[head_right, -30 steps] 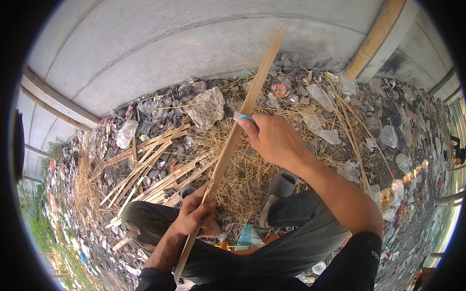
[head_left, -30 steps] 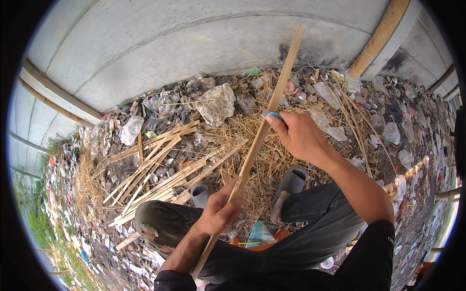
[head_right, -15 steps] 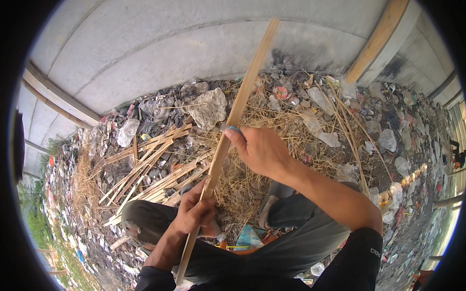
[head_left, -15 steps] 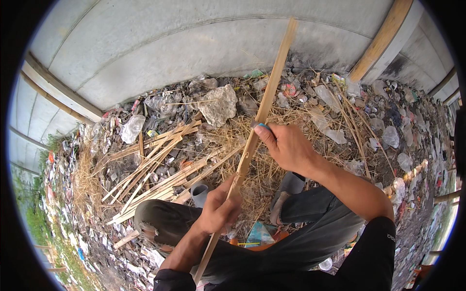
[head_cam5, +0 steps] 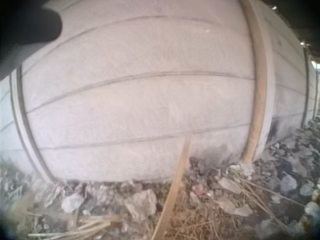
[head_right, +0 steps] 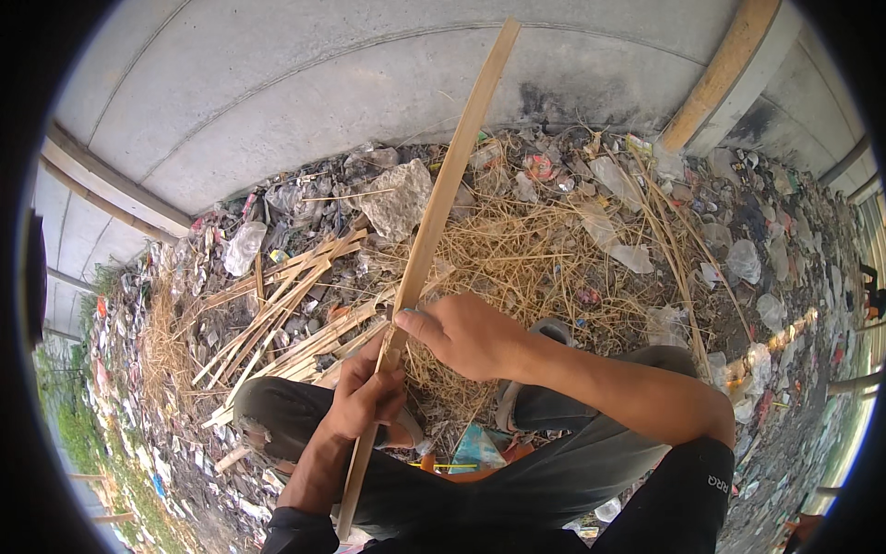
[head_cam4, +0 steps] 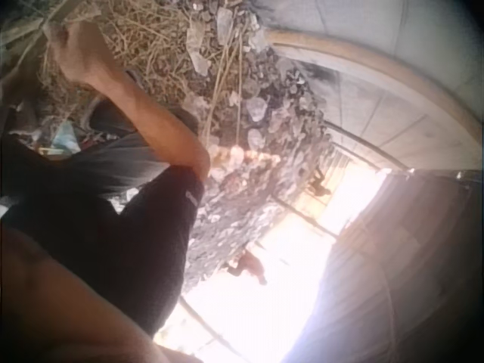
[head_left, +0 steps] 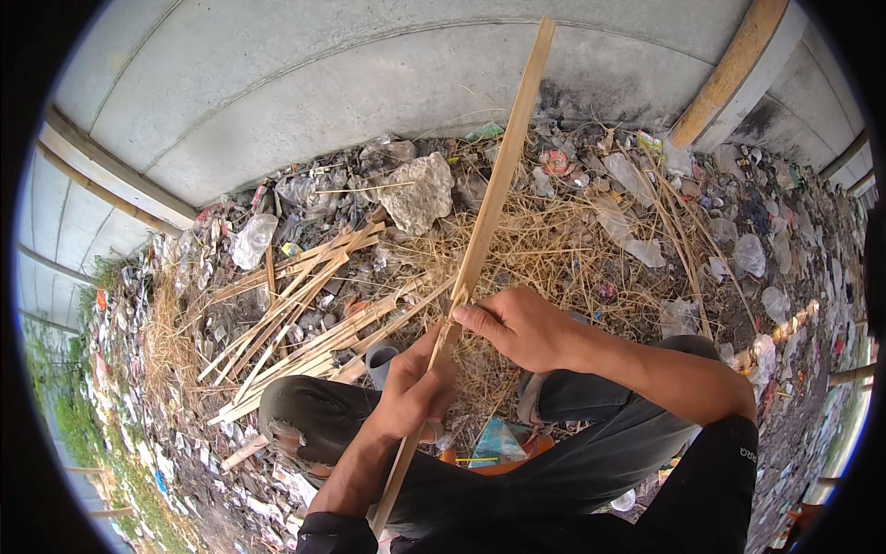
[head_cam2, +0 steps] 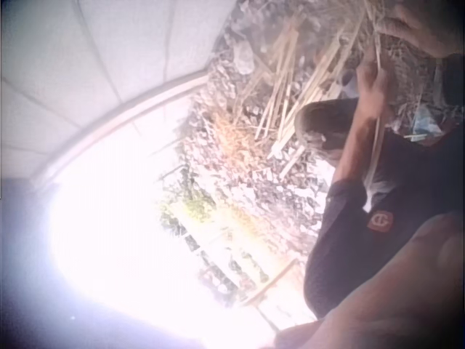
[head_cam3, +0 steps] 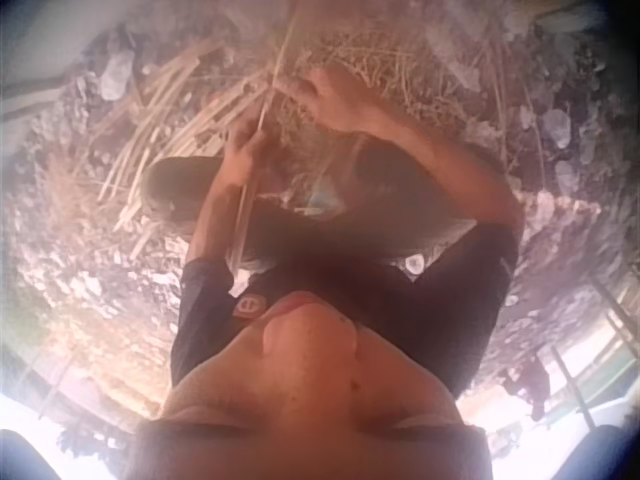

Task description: The person sits on the ground and uses a utility knife to shave and smooth a long bamboo stick. They hold the stick with their left hand and scrape along its length with the knife in their right hand, removing thin strips of material.

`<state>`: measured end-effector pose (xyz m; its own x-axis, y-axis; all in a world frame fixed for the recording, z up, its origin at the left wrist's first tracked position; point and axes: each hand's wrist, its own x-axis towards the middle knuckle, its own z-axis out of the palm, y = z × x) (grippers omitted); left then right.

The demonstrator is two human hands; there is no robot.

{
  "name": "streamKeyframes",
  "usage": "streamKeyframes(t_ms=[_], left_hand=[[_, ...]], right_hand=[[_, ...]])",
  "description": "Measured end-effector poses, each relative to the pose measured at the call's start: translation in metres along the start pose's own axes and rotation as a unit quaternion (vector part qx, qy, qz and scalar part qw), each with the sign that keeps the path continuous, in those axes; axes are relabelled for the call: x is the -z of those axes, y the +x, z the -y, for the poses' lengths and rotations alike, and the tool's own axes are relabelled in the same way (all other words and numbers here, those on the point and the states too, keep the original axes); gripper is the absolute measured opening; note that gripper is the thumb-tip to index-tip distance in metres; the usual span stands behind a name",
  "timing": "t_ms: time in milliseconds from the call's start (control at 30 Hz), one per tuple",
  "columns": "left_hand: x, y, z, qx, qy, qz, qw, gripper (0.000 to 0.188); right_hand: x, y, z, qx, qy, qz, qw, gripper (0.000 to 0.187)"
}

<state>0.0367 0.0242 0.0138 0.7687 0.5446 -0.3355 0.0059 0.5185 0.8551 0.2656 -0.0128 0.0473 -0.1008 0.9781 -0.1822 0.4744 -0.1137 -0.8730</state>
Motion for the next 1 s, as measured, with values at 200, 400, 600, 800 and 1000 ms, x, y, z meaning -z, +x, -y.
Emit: streamKeyframes(t_ms=[200, 400, 600, 800, 1000], left_hand=[[0.0, 0.003, -0.002, -0.008, 0.029, 0.038, 0.999, 0.061], [0.003, 0.005, 0.012, -0.076, 0.249, -0.029, 0.965, 0.067], [-0.001, 0.007, 0.02, -0.076, 0.386, -0.046, 0.918, 0.059], [0.011, 0.001, 0.023, 0.019, 0.082, 0.063, 0.994, 0.051], [0.004, 0.006, 0.007, 0.024, 0.046, 0.024, 0.998, 0.065]], right_hand=[[0.012, 0.002, -0.016, -0.027, 0.125, 0.075, 0.989, 0.073], [0.029, -0.001, -0.005, -0.033, 0.057, -0.028, 0.997, 0.068], [0.004, 0.0, -0.019, 0.103, -0.09, -0.067, 0.988, 0.023], [0.023, 0.004, -0.019, 0.169, 0.03, 0.105, 0.98, 0.024], [0.015, -0.008, -0.004, 0.102, 0.08, 0.271, 0.954, 0.031]])
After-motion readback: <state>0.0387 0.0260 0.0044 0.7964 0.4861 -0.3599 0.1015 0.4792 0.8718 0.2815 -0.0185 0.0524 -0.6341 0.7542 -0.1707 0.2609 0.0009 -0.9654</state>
